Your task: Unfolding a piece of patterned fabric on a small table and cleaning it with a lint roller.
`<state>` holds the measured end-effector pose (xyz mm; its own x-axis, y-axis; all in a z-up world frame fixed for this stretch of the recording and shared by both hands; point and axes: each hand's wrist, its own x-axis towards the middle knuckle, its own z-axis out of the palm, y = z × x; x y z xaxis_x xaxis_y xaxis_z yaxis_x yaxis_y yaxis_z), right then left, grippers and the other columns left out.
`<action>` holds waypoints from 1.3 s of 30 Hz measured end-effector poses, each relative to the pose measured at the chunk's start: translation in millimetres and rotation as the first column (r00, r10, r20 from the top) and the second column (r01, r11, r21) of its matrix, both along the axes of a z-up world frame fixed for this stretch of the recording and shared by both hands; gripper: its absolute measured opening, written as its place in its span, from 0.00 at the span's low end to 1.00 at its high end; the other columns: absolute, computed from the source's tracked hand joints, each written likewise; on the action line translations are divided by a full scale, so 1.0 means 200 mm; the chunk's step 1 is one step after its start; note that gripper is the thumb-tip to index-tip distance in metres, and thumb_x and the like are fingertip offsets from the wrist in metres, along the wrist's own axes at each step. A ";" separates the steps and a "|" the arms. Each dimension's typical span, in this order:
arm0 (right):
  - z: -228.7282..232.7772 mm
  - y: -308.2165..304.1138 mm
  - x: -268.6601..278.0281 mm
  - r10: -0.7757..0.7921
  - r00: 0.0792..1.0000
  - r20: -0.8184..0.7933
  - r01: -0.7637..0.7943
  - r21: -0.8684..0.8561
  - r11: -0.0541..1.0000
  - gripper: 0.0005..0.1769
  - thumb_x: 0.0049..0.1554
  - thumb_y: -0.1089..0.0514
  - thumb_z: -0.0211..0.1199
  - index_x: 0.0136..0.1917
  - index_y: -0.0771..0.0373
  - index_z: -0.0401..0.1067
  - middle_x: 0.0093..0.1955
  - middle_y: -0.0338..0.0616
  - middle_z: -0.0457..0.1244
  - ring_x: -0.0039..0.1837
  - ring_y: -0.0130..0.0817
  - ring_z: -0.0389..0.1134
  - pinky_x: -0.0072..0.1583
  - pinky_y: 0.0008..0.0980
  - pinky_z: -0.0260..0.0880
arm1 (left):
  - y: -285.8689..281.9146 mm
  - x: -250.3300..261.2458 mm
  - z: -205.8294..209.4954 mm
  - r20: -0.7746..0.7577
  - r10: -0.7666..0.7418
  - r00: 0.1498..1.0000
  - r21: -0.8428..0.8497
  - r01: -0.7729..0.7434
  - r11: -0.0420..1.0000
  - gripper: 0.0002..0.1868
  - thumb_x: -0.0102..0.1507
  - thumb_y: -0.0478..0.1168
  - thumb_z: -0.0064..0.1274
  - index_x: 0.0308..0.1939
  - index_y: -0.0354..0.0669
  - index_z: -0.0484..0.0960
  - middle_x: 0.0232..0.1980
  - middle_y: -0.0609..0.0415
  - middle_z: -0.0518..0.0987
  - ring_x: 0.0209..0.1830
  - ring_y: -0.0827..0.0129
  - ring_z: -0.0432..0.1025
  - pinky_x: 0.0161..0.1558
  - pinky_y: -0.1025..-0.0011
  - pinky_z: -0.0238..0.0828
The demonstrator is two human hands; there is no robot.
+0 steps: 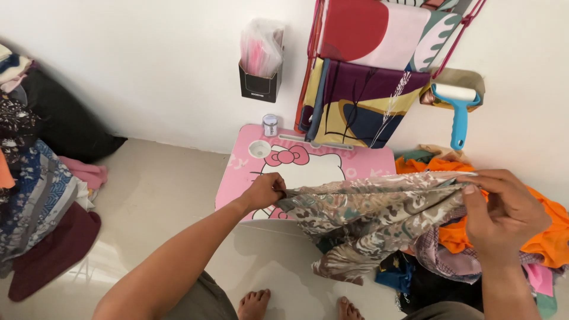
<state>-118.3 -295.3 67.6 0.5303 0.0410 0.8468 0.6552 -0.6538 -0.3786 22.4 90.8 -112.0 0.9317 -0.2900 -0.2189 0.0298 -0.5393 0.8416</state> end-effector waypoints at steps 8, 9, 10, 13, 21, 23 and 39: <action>-0.07 -0.09 0.09 -0.014 1.000 0.015 0.014 0.000 1.000 0.02 0.66 0.80 0.61 0.51 0.89 0.72 0.49 0.74 0.66 0.52 0.57 0.69 0.50 0.42 0.68 | 0.05 -0.03 0.08 0.111 -0.046 0.993 -0.176 0.065 0.982 0.12 0.58 0.24 0.41 0.28 0.45 0.72 0.35 0.53 0.80 0.40 0.66 0.77 0.38 0.70 0.71; -0.08 -0.09 0.09 -0.010 1.000 0.004 0.010 0.006 1.000 0.03 0.67 0.80 0.61 0.51 0.89 0.72 0.50 0.73 0.66 0.52 0.57 0.69 0.51 0.43 0.69 | 0.04 -0.06 0.10 0.071 -0.068 0.995 -0.200 0.081 0.976 0.13 0.55 0.23 0.38 0.27 0.46 0.71 0.39 0.49 0.81 0.42 0.64 0.75 0.39 0.69 0.70; -0.09 -0.10 0.09 -0.006 1.000 -0.008 0.006 0.012 1.000 0.03 0.67 0.80 0.61 0.52 0.89 0.73 0.50 0.72 0.66 0.53 0.57 0.69 0.51 0.43 0.69 | 0.03 -0.08 0.12 0.032 -0.090 0.995 -0.224 0.095 0.970 0.14 0.53 0.22 0.35 0.26 0.46 0.70 0.42 0.46 0.82 0.43 0.63 0.74 0.40 0.67 0.70; -0.09 -0.08 0.10 -0.032 0.999 -0.033 0.032 0.017 0.999 0.02 0.67 0.82 0.60 0.52 0.88 0.73 0.50 0.71 0.66 0.52 0.55 0.68 0.51 0.41 0.67 | 0.02 -0.12 0.19 0.067 -0.157 0.985 -0.221 0.168 0.961 0.14 0.54 0.23 0.35 0.27 0.46 0.72 0.44 0.45 0.85 0.47 0.63 0.79 0.41 0.70 0.72; -0.19 -0.25 0.19 -0.117 0.990 -0.076 0.120 0.030 0.992 0.04 0.72 0.81 0.61 0.51 0.85 0.73 0.48 0.63 0.66 0.50 0.44 0.65 0.50 0.36 0.64 | 0.06 -0.09 0.22 0.020 -0.042 0.999 -0.043 0.043 0.998 0.07 0.62 0.31 0.53 0.43 0.45 0.77 0.43 0.53 0.81 0.39 0.66 0.77 0.39 0.70 0.72; -0.18 -0.27 0.19 -0.118 0.990 -0.081 0.121 0.029 0.992 0.05 0.73 0.80 0.61 0.52 0.84 0.73 0.48 0.61 0.66 0.50 0.43 0.65 0.53 0.37 0.67 | 0.08 -0.05 0.16 0.100 -0.046 0.994 0.025 0.044 0.999 0.06 0.61 0.34 0.58 0.42 0.43 0.81 0.41 0.53 0.83 0.41 0.66 0.77 0.44 0.71 0.76; -0.07 -0.24 0.08 -0.178 0.863 -0.472 0.087 -0.208 0.974 0.04 0.60 0.67 0.67 0.47 0.72 0.79 0.50 0.49 0.71 0.55 0.37 0.71 0.62 0.33 0.71 | 0.36 -0.04 0.51 0.095 0.139 0.986 0.138 -0.151 0.979 0.15 0.56 0.30 0.46 0.42 0.41 0.86 0.39 0.51 0.86 0.34 0.66 0.78 0.35 0.70 0.75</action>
<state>-103.1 -343.7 53.5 0.8823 0.0626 0.4665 0.3205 -0.8057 -0.4980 15.0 161.8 -10.9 0.9783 -0.1219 -0.1676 0.0489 -0.6502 0.7582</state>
